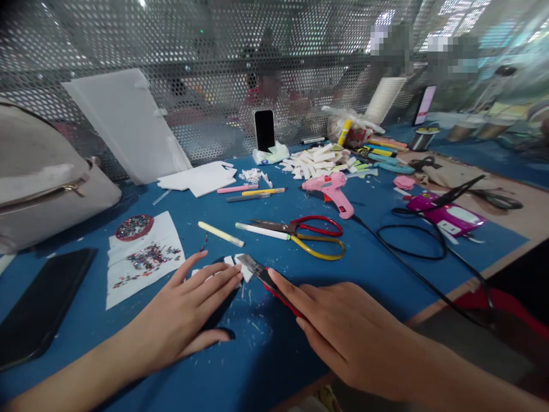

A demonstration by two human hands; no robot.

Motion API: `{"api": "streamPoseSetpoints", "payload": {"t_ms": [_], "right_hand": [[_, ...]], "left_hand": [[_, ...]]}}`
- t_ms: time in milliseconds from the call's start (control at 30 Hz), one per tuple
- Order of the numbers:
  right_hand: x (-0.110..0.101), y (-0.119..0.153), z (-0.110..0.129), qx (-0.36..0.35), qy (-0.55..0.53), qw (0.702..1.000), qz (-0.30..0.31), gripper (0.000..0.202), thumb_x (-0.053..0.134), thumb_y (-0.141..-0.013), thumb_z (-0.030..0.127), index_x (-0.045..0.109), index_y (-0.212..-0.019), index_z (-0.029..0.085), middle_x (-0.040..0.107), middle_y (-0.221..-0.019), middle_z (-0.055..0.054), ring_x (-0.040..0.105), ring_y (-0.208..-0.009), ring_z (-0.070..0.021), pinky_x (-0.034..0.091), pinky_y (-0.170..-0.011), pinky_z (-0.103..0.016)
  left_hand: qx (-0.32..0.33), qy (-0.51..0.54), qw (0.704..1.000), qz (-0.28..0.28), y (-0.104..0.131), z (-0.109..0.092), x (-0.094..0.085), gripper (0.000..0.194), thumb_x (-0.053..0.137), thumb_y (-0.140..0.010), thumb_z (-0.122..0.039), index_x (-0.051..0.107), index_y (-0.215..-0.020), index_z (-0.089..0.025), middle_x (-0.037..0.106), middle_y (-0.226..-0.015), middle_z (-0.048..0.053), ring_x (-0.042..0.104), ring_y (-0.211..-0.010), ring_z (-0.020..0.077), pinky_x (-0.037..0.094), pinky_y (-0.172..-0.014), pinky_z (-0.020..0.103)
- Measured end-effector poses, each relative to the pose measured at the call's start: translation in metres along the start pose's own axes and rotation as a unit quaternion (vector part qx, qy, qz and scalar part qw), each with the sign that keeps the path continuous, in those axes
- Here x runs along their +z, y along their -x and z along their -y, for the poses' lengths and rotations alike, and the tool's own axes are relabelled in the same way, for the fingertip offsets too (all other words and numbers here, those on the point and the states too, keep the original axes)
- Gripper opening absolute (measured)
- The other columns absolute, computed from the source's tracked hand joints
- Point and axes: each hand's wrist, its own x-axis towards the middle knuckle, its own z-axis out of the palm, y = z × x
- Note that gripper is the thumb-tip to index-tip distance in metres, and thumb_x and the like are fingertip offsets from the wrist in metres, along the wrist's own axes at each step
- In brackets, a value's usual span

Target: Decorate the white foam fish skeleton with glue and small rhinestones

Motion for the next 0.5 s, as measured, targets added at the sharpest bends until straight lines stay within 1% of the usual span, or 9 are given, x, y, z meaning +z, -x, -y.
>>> {"api": "streamPoseSetpoints", "payload": {"t_ms": [133, 300, 433, 500], "right_hand": [[-0.0017, 0.0013, -0.0006, 0.003, -0.001, 1.000, 0.009, 0.070, 0.034, -0.100, 0.016, 0.001, -0.161, 0.024, 0.064, -0.136, -0.009, 0.073, -0.094, -0.0216, 0.060, -0.068, -0.032], [0.0038, 0.0025, -0.0029, 0.006, 0.004, 1.000, 0.001, 0.068, 0.035, -0.101, 0.018, 0.005, -0.161, 0.023, 0.063, -0.137, -0.011, 0.073, -0.093, -0.0228, 0.059, -0.073, -0.035], [0.0040, 0.0025, -0.0027, 0.009, 0.009, 1.000, 0.023, 0.068, 0.035, -0.100, 0.018, 0.005, -0.161, 0.022, 0.065, -0.133, -0.012, 0.073, -0.089, -0.0233, 0.059, -0.068, -0.035], [0.0018, 0.0026, -0.0020, 0.006, 0.012, 1.000, 0.022, 0.068, 0.034, -0.100, 0.017, 0.004, -0.161, 0.022, 0.066, -0.131, -0.012, 0.073, -0.087, -0.0229, 0.059, -0.066, -0.035]], "left_hand": [[-0.003, 0.004, 1.000, 0.005, -0.0001, 0.0003, -0.0005, 0.072, 0.036, -0.099, -0.065, 0.047, -0.145, -0.010, 0.056, -0.145, 0.011, 0.050, -0.132, 0.0271, -0.003, -0.124, 0.048], [0.003, 0.002, 1.000, -0.005, -0.0004, 0.0003, -0.0004, 0.072, 0.036, -0.099, -0.065, 0.049, -0.144, -0.009, 0.057, -0.144, 0.011, 0.051, -0.131, 0.0270, -0.004, -0.124, 0.047], [-0.001, -0.002, 1.000, -0.006, -0.0004, -0.0001, -0.0003, 0.072, 0.038, -0.099, -0.064, 0.048, -0.144, -0.010, 0.057, -0.145, 0.011, 0.051, -0.131, 0.0277, -0.002, -0.124, 0.048], [-0.001, -0.003, 1.000, -0.006, -0.0005, -0.0001, -0.0002, 0.072, 0.038, -0.099, -0.064, 0.049, -0.144, -0.010, 0.057, -0.144, 0.011, 0.052, -0.130, 0.0275, -0.002, -0.124, 0.047]]}}
